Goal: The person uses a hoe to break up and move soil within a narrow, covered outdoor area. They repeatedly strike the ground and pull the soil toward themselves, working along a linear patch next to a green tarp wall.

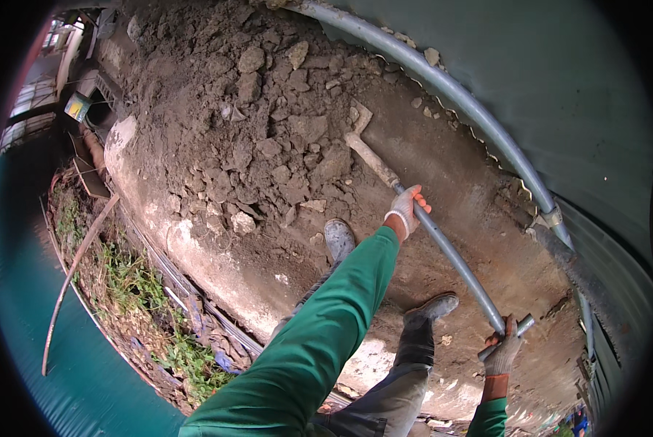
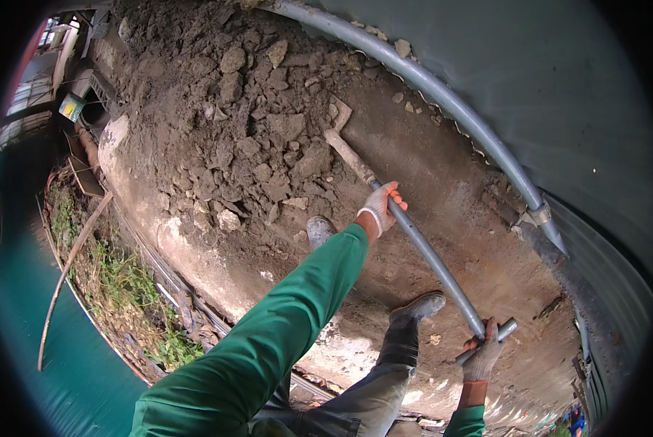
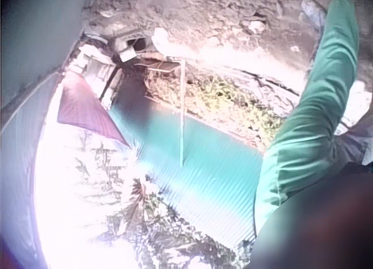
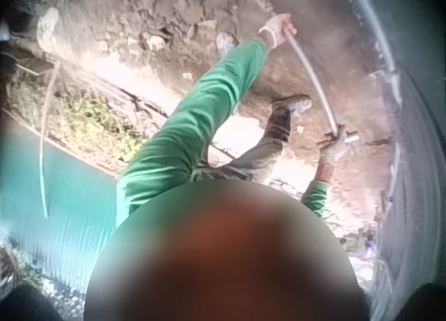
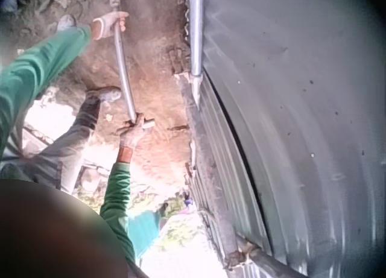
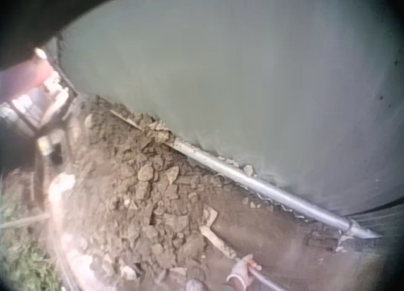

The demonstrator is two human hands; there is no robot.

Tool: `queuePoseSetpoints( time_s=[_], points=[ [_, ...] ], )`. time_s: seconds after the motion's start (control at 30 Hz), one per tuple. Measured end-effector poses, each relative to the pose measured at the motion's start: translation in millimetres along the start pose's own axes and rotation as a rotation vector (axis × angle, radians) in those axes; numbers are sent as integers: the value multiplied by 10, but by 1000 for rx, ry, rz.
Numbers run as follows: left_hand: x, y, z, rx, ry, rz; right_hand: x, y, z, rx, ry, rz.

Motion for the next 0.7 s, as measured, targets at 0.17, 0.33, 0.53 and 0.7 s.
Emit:
queuePoseSetpoints(
  time_s=[0.17, 0.33, 0.53, 0.7],
  points=[
    [265, -567, 409, -149, -132, -42, -1543, -652, 235, -142, 45, -1],
    [462, -721, 1012, -259, -289, -105, -3010, -301, 269, -339, 8, -239],
    [1379, -416, 1132, -446, -500, -103, -3033, 106, 1227, -264, -69, -269],
    [2902, 357, 1119, -371, -391, -133, -2434, 737, 2787, -373, -65, -359]
  ],
)
Point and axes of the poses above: each hand's wrist, its own y-axis away from the middle knuckle, its own z-axis out of the back of the hand, x = y × z, the point moved 1 cm from there along -y, towards the middle knuckle, and after that the axes turned 13 degrees about z, right-handed, at the moved point
